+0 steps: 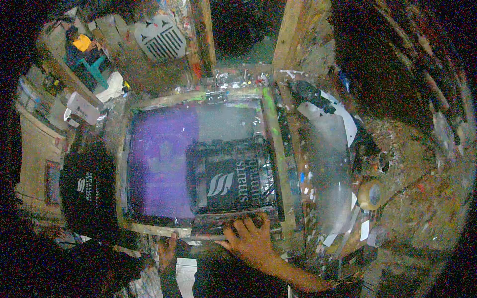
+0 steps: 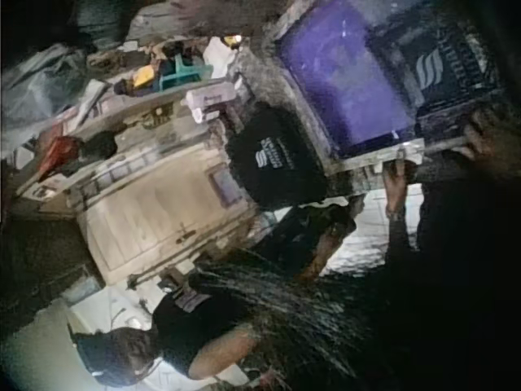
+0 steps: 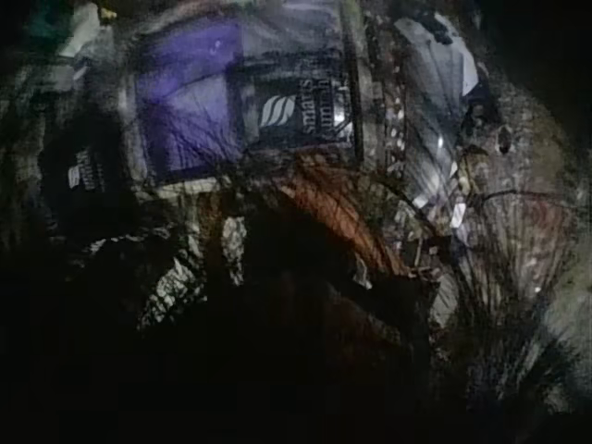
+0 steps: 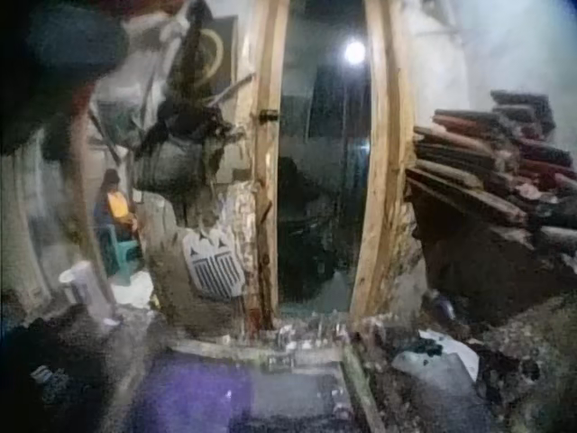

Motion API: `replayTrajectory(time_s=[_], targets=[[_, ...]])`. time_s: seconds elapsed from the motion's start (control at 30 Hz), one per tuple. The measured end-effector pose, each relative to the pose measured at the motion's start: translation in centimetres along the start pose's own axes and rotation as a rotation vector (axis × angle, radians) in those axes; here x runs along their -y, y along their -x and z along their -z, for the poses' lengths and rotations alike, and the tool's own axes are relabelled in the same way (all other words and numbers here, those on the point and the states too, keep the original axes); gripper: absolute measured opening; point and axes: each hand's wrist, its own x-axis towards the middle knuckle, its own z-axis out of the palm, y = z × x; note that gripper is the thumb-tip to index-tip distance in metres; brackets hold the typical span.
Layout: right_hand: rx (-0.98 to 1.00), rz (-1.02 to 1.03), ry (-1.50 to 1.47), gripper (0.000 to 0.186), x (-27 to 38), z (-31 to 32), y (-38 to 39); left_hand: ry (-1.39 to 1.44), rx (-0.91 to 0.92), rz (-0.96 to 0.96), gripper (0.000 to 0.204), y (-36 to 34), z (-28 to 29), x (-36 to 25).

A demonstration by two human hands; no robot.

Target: The person performs screen printing on black t-shirts using a squeegee to spread ink across a mesh screen. A coworker assists by removing the printed shirts and placing them on a stack. The process is repeated multiple times throughout the clip.

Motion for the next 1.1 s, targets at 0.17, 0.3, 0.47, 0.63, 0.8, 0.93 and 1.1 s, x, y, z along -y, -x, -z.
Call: replayTrajectory(time_s=[0.17, 0.3, 0.47, 0.63, 0.8, 0.93, 1.1], targets=[[0.059, 0.018, 0.016, 0.049, -0.3, -0.1, 0.4, 0.003, -0.001, 0.13, 0.039, -0.2, 0.1, -1.1], [0.132, -0.026, 0.103, 0.052, 0.0, 0.4, -1.0, -0.007, 0.062, 0.119, 0.043, -0.4, 0.4, -1.4], [0.168, 0.011, 0.129, 0.05, -2.3, 0.0, -5.9, 0.076, 0.064, 0.09, 0.044, -0.4, 0.2, -1.1], [0.387, -0.038, 0.042, 0.048, -4.5, 2.7, -9.7, 0.049, 0.112, 0.169, 0.051, -1.3, 0.5, -0.5], [0.399, -0.018, 0.089, 0.041, -3.0, 2.8, -6.1, 0.092, 0.172, 0.109, 0.052, -1.7, 1.1, 0.9], [0.065, 0.214, 0.206, 0.033, -3.6, -1.1, -0.6, 0.102, 0.169, 0.064, 0.046, -1.1, 0.4, -0.5], [-0.205, 0.362, 0.281, 0.027, -7.3, -4.1, -4.6, 0.182, 0.184, 0.053, 0.049, -1.5, 1.0, 1.2]])
